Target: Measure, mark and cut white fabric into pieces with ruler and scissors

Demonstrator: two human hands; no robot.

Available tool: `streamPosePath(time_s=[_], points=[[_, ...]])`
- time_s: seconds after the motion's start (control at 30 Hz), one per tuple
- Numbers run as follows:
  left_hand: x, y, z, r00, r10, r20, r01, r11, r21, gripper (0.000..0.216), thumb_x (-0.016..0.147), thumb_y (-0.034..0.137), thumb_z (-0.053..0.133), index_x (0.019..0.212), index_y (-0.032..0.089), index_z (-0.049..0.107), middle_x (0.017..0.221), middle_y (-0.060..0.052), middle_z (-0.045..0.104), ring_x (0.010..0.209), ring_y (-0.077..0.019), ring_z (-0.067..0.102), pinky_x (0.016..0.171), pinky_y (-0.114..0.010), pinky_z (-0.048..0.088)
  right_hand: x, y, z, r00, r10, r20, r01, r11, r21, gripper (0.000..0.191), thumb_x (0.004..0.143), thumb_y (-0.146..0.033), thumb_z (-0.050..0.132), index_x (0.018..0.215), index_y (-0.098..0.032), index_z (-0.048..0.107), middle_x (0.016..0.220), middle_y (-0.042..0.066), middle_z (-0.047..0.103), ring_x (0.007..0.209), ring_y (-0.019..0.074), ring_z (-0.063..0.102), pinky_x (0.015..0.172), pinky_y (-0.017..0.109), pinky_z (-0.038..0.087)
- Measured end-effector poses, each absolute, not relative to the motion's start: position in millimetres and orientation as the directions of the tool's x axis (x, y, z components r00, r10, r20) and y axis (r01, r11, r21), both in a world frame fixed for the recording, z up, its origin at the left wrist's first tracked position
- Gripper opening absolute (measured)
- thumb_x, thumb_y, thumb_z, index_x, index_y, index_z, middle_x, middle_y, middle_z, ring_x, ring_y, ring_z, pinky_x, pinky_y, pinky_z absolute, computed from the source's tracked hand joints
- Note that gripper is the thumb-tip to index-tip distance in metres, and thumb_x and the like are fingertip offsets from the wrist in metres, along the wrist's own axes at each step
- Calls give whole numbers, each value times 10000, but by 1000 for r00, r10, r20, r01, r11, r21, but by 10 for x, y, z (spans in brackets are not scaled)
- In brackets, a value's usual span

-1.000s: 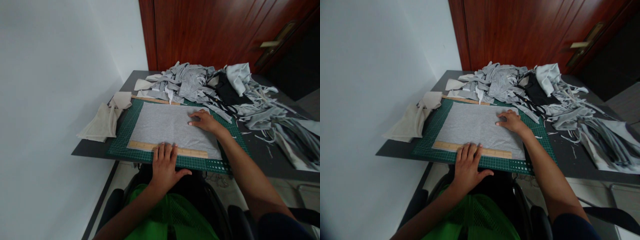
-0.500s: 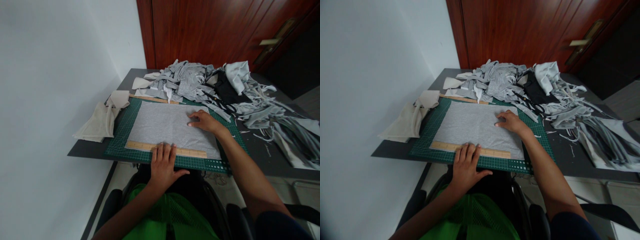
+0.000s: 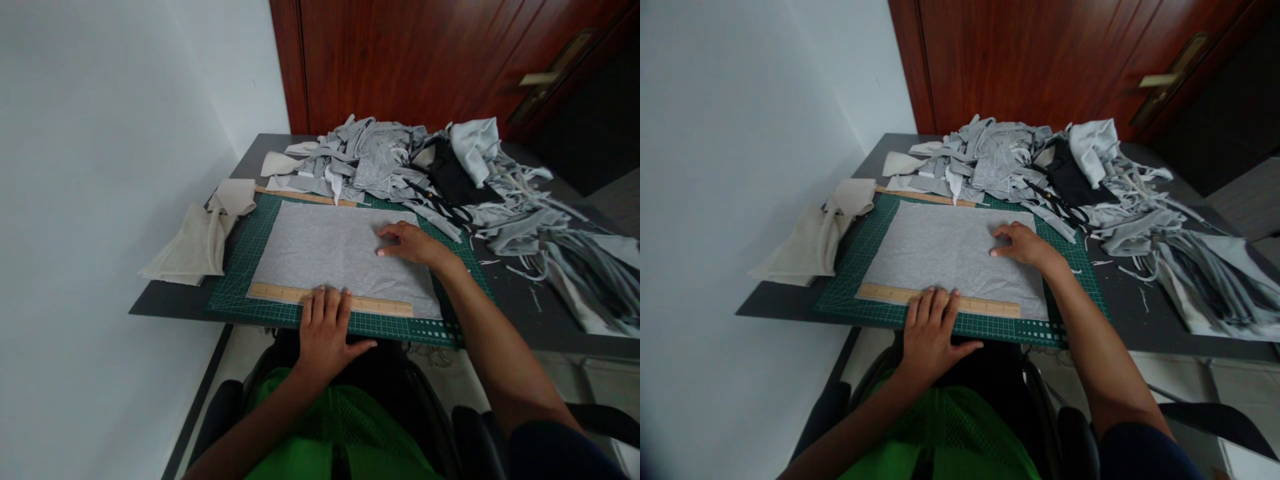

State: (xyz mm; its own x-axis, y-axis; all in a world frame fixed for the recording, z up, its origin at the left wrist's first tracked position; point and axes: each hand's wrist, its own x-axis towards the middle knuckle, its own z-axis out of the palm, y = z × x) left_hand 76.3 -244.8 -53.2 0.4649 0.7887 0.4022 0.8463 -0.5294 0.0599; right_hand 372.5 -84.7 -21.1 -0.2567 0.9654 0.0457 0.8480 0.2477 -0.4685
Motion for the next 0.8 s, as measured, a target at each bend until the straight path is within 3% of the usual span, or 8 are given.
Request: streamPosePath(time_s=[0.8], points=[[780, -2538, -600, 443, 782, 439, 870, -493, 2, 1017, 843, 910, 368, 1485, 139, 535, 1436, -154, 592, 1373, -404, 462, 1180, -571, 266, 3763, -831, -349, -261, 963, 73, 828, 262, -496, 537, 760, -585, 744, 1192, -265, 751, 1061, 102, 686, 983, 312, 677, 872, 440, 562]])
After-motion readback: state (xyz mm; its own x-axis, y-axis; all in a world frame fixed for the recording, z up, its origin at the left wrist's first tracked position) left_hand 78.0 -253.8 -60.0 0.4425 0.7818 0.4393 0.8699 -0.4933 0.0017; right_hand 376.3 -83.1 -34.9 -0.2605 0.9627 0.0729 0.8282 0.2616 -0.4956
